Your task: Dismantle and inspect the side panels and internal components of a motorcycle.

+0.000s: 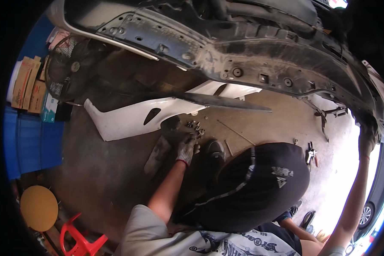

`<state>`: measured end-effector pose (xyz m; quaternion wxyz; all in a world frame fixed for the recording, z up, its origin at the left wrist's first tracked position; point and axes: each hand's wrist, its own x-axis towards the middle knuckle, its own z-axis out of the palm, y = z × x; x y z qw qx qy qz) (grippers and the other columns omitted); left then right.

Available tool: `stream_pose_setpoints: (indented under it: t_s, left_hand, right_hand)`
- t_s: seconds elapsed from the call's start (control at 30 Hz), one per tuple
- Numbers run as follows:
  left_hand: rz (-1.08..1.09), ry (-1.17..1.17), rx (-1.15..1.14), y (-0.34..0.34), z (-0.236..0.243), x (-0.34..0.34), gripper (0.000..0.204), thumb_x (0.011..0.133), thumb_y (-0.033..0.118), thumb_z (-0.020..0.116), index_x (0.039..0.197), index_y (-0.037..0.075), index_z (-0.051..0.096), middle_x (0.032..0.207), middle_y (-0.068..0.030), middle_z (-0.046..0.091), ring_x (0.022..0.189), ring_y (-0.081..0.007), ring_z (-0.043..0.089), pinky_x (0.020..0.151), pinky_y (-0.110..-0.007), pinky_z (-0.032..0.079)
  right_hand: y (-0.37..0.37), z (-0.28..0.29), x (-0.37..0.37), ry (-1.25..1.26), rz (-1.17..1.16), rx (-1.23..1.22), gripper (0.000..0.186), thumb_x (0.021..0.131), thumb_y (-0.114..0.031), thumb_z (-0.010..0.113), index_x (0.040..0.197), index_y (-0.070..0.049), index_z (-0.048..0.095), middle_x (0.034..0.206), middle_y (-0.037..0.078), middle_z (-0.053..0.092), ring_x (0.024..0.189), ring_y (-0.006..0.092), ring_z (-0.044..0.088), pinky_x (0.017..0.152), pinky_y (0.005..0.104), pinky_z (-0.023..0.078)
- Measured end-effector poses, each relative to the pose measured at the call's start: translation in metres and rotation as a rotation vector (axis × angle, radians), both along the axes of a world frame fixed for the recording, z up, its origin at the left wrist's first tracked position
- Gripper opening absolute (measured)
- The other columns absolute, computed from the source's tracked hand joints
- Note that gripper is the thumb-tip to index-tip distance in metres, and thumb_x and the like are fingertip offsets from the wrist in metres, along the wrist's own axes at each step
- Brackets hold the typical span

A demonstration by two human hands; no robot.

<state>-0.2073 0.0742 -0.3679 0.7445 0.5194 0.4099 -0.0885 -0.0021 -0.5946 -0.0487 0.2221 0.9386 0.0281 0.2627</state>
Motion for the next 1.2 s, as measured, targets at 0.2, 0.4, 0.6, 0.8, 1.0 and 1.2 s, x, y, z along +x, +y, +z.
stream_pose_setpoints:
  t_s: [0.2,0.4,0.6,0.8,1.0,1.2]
  left_hand:
    - [-0.521,-0.071,1.234,0.007,0.001,0.002,0.028,0.092,0.032,0.067,0.114,0.015,0.062,0.096,-0.0119,0.070,0.082,-0.0313,0.070,0.070,-0.045,0.057]
    - [-0.940,-0.098,1.356,0.004,0.009,0.038,0.027,0.088,0.029,0.064,0.113,0.019,0.063,0.103,-0.0140,0.070,0.093,-0.0361,0.068,0.078,-0.050,0.055]
    - [-1.074,-0.255,1.544,0.011,-0.017,0.054,0.028,0.087,0.031,0.065,0.114,0.019,0.066,0.116,-0.0129,0.067,0.097,-0.0341,0.068,0.080,-0.049,0.056]
    - [-1.068,-0.394,1.654,0.009,-0.023,0.050,0.035,0.087,0.035,0.064,0.117,0.017,0.068,0.126,-0.0145,0.066,0.092,-0.0346,0.070,0.079,-0.047,0.058]
    - [-0.933,-0.375,1.579,0.009,-0.018,0.049,0.030,0.088,0.035,0.062,0.112,0.018,0.068,0.122,-0.0174,0.067,0.088,-0.0386,0.070,0.077,-0.050,0.057]
    - [-0.880,-0.540,1.225,-0.010,0.031,0.075,0.029,0.085,0.040,0.070,0.105,0.018,0.070,0.101,-0.0133,0.071,0.084,-0.0357,0.069,0.075,-0.047,0.056]
  right_hand:
    - [-0.003,0.002,0.003,-0.008,0.054,-0.005,0.041,0.095,-0.020,0.063,0.136,-0.015,0.059,0.141,0.013,0.056,0.132,0.0333,0.050,0.110,0.0436,0.041]
    - [-0.005,0.002,0.002,-0.020,0.036,0.000,0.042,0.094,-0.018,0.064,0.136,-0.015,0.058,0.139,0.013,0.057,0.132,0.0330,0.050,0.110,0.0440,0.041]
    - [-0.009,-0.006,0.003,-0.005,0.054,0.035,0.042,0.095,-0.019,0.065,0.136,-0.017,0.058,0.139,0.012,0.057,0.132,0.0340,0.050,0.107,0.0445,0.044]
    - [0.007,0.003,-0.005,-0.051,0.021,0.123,0.041,0.088,-0.016,0.072,0.129,-0.015,0.064,0.131,0.015,0.062,0.125,0.0368,0.055,0.106,0.0439,0.045]
    - [0.069,0.022,-0.027,-0.260,0.168,0.448,0.036,0.088,-0.011,0.069,0.123,-0.015,0.064,0.123,0.012,0.065,0.118,0.0344,0.058,0.096,0.0422,0.049]
    - [0.194,-0.032,-0.073,0.315,0.208,1.210,0.030,0.092,-0.002,0.060,0.121,-0.007,0.067,0.099,0.007,0.073,0.084,0.0137,0.069,0.075,0.0293,0.056]
